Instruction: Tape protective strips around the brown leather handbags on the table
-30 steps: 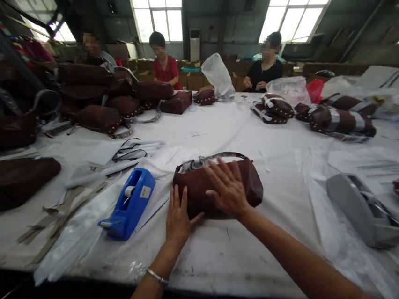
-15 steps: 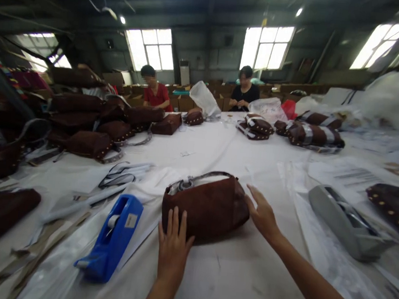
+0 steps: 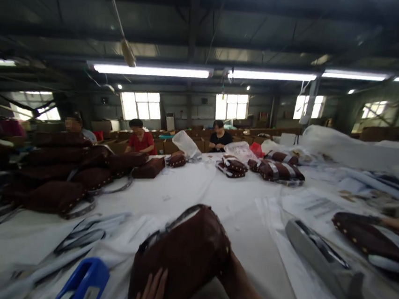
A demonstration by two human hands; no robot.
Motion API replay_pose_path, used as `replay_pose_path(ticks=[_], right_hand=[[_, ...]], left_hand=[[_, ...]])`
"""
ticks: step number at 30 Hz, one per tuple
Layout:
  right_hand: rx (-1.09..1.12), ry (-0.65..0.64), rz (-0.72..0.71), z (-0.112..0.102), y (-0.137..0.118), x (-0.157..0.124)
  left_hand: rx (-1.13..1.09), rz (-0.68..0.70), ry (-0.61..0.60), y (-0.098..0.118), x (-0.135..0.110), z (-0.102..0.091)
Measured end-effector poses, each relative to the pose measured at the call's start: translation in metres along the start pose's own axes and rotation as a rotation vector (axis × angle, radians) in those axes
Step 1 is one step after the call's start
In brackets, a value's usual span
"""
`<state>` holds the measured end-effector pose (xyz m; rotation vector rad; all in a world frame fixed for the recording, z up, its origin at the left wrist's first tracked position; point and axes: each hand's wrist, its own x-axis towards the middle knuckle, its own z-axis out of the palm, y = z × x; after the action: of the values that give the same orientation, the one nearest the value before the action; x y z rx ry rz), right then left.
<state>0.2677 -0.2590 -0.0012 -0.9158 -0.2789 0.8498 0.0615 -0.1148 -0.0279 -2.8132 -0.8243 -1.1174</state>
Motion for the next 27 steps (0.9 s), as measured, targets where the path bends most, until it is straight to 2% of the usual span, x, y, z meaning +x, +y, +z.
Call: replay_pose_path(ticks=[2, 3, 5, 6, 9, 11, 13, 15, 17, 18, 19, 20, 22, 23, 25, 27], right_hand=[[0.081, 0.045, 0.026, 0.020, 0.015, -0.012], [0.114, -0.005, 0.014, 0.030, 0.019, -0.017], [0.094, -0.072, -0.094, 0.051, 0.016, -0.022], [0.025, -0.105, -0.154, 0.062, 0.008, -0.024], [-0.425, -0.141, -0.397, 0.093, -0.024, -0.031], [-0.835, -0.132, -0.628, 0.103, -0.038, -0.036], [-1.235, -0.168, -0.819, 0.099, -0.037, -0.040], [-1.561, -0.288, -0.887, 0.081, -0.022, -0.044], [-1.754, -0.397, -0.877, 0.057, -0.001, -0.051], [-1.797, -0.420, -0.873, 0.047, 0.008, -0.056], [-1.814, -0.429, -0.874, 0.038, 0.013, -0.061], [-1.817, -0.430, -0.877, 0.032, 0.015, -0.066], [-1.826, -0.426, -0.883, 0.026, 0.008, -0.074], [-1.843, -0.427, -0.889, 0.025, 0.000, -0.077], [-1.910, -0.424, -0.915, 0.021, -0.018, -0.081], [-1.983, -0.397, -0.937, 0.013, -0.032, -0.086]], left_hand=[[-0.013, -0.027, -0.113, 0.000, -0.006, -0.014], [-0.105, -0.083, -0.166, 0.001, -0.007, -0.018], [-0.313, -0.222, -0.192, 0.008, -0.005, -0.022], [-0.445, -0.298, -0.164, 0.016, -0.002, -0.023], [-0.956, -0.527, -0.054, 0.055, 0.007, -0.024], [-1.326, -0.666, -0.070, 0.088, 0.005, -0.024], [-1.571, -0.751, -0.163, 0.115, -0.007, -0.023], [-1.629, -0.798, -0.418, 0.126, -0.028, -0.028], [-1.544, -0.731, -0.743, 0.119, -0.051, -0.044], [-1.463, -0.654, -0.843, 0.109, -0.060, -0.055], [-1.377, -0.536, -0.843, 0.096, -0.065, -0.067], [-1.260, -0.431, -0.738, 0.081, -0.066, -0.078], [-0.895, -0.326, -0.365, 0.047, -0.053, -0.093], [-0.718, -0.238, -0.250, 0.031, -0.041, -0.095], [-0.464, -0.005, -0.184, 0.005, -0.012, -0.090], [-0.335, 0.233, -0.248, -0.012, 0.014, -0.076]])
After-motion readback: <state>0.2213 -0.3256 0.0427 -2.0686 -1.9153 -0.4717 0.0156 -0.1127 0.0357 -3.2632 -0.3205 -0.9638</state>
